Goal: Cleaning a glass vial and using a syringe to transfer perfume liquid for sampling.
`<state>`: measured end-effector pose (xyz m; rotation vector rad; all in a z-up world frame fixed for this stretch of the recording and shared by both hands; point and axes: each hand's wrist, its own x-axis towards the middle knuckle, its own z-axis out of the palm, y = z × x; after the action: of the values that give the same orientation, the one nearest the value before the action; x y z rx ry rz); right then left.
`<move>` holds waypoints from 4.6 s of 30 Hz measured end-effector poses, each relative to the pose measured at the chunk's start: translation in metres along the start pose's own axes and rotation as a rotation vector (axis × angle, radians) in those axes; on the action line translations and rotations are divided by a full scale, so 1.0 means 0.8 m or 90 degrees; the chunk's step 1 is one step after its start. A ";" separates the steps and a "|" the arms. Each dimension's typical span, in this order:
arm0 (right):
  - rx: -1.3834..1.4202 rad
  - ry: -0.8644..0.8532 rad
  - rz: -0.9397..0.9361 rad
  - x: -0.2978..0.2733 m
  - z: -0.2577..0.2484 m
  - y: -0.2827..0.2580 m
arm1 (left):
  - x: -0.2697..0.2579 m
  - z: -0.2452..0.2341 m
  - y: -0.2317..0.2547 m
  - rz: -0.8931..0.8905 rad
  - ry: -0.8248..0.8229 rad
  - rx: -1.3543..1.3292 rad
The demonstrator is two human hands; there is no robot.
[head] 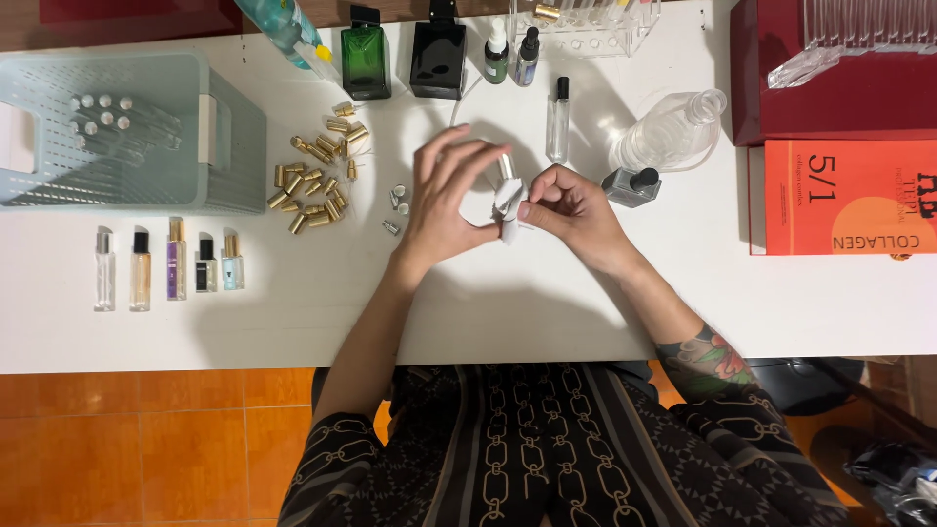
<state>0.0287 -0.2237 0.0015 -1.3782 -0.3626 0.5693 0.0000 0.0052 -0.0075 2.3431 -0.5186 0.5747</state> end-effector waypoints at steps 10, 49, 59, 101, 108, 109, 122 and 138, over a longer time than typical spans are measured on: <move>0.040 -0.007 -0.009 0.000 -0.012 0.013 | -0.002 0.009 -0.007 0.024 -0.006 -0.030; 0.117 0.000 -0.059 -0.001 0.001 0.009 | 0.005 0.000 0.017 0.010 -0.013 0.021; -0.015 -0.030 -0.053 -0.002 0.001 0.003 | 0.004 -0.002 0.005 -0.034 0.014 -0.004; -0.094 -0.006 -0.064 -0.003 0.009 0.000 | -0.004 0.011 -0.008 0.043 -0.015 -0.021; -0.119 -0.029 -0.068 -0.005 0.003 0.004 | 0.004 -0.003 0.004 0.008 0.014 0.027; -0.123 -0.031 -0.068 -0.006 0.001 0.003 | 0.003 0.001 0.004 0.007 0.018 0.026; -0.098 -0.040 -0.073 -0.001 -0.006 0.000 | -0.003 0.016 -0.007 0.041 0.006 -0.004; -0.065 -0.030 -0.110 -0.002 -0.003 0.008 | 0.006 0.002 0.005 0.050 -0.067 -0.062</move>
<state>0.0276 -0.2257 -0.0048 -1.4167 -0.5497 0.4464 0.0022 0.0007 -0.0041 2.2778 -0.6748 0.4524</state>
